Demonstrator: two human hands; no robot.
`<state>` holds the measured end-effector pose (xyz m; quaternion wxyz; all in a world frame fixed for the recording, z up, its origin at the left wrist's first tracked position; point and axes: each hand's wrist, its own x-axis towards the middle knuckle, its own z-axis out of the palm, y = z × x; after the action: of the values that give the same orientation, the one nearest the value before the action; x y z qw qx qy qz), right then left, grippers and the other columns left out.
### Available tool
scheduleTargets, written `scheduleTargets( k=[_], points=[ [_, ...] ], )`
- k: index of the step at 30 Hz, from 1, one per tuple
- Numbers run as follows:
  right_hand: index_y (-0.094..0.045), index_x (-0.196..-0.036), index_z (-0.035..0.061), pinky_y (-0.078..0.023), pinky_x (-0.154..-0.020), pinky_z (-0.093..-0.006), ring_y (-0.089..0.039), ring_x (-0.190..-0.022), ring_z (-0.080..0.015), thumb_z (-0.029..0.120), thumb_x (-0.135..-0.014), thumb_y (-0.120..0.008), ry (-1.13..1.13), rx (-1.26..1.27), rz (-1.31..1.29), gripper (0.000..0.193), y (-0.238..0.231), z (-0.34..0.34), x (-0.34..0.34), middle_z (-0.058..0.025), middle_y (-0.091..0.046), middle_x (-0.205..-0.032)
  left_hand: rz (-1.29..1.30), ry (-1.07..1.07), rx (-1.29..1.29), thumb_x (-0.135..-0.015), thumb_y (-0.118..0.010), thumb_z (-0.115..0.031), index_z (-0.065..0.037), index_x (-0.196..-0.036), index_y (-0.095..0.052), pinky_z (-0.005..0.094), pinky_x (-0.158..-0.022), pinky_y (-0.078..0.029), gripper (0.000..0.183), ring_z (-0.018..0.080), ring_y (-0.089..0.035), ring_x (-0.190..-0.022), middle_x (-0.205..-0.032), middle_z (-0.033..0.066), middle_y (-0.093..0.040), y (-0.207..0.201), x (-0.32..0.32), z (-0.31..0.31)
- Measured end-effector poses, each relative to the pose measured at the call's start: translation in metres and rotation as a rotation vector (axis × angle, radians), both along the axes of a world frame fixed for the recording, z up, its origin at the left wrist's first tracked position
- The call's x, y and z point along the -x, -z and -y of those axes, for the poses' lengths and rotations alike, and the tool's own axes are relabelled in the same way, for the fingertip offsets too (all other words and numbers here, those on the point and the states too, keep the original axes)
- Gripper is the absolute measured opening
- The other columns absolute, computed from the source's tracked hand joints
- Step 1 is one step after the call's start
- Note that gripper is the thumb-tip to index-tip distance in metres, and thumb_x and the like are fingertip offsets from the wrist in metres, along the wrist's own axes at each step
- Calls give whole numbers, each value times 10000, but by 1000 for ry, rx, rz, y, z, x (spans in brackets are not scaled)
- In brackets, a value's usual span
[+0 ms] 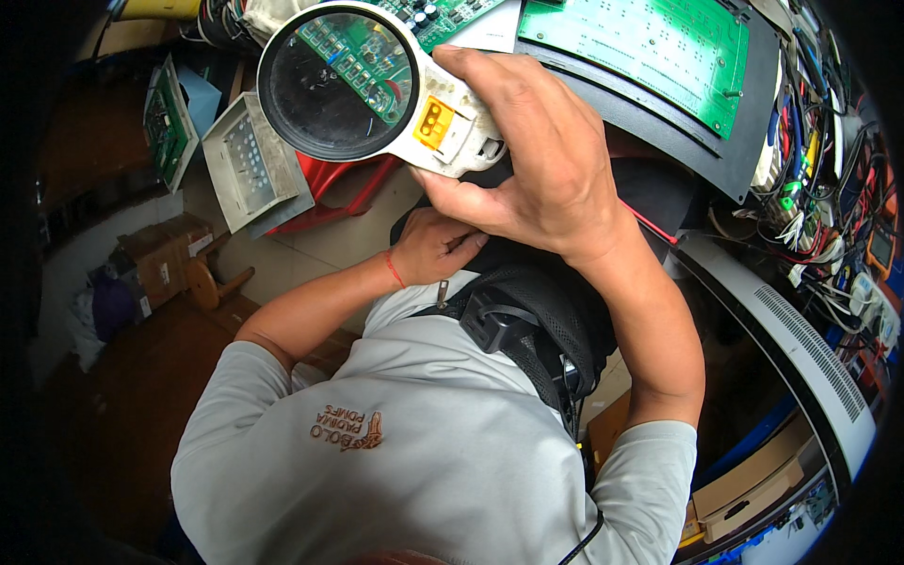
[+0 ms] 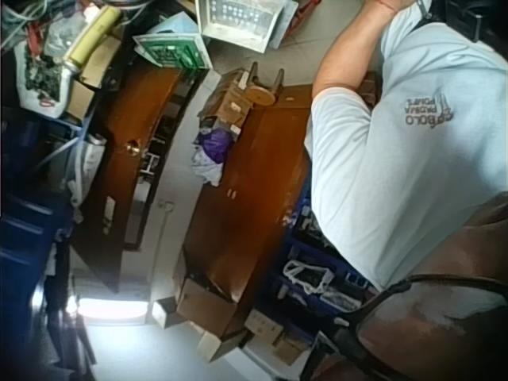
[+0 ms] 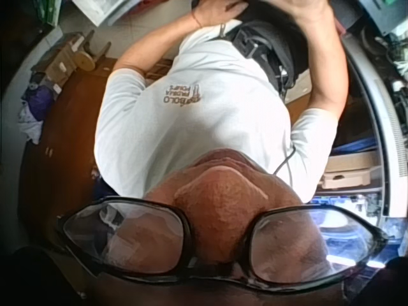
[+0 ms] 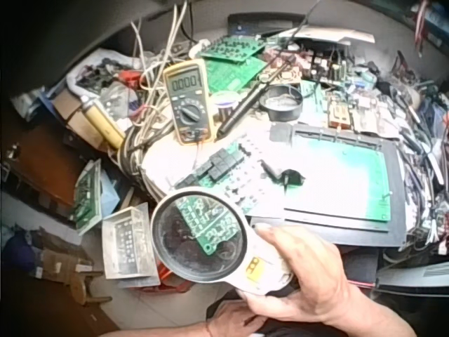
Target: The person uses a multimeter to test points on a green circuit board, then uses a magnifying lamp to inspect the board closely. They also handle a black electronic device with a digital display, pressing buttons and observing the screen.
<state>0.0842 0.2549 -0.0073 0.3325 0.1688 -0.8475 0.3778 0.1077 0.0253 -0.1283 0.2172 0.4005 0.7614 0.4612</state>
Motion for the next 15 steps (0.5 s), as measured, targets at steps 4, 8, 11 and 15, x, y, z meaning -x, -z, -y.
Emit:
scheduleTargets(
  k=[4, 8, 11, 15],
  points=[
    [-637, -1372, -72, -610, -886, -410, -749, -1024, -355, 182, -702, -948, -16, 15, 29, 781, 1, 1, 0, -212, -740, -1213, 7, 16, 27, -948, -767, -226, -69, -848, -703, 486, -661, -542, 197, 360, -692, -723, -778, 109, -683, -1, 1, 1],
    [-611, -1394, -116, -600, -946, -425, -752, -1084, -377, 163, -707, -955, -41, 2, 66, 818, 0, 1, -1, -257, -734, -1279, -7, 23, 47, -940, -775, -225, -74, -865, -705, 491, -653, -541, 182, 362, -691, -712, -772, 110, -683, -5, 2, 2],
    [-612, -1392, -118, -602, -940, -420, -754, -1080, -376, 159, -707, -954, -39, 3, 69, 814, 1, 2, -1, -259, -734, -1275, -14, 26, 55, -937, -776, -221, -74, -876, -704, 494, -653, -542, 175, 363, -692, -714, -777, 110, -685, -5, 3, 2],
    [-616, -1390, -117, -602, -943, -421, -755, -1080, -376, 155, -703, -956, -36, 1, 57, 813, 1, 3, 0, -259, -736, -1272, -32, 20, 25, -936, -775, -221, -75, -880, -702, 496, -656, -542, 173, 364, -691, -715, -781, 110, -685, -4, 3, 1]
  ],
)
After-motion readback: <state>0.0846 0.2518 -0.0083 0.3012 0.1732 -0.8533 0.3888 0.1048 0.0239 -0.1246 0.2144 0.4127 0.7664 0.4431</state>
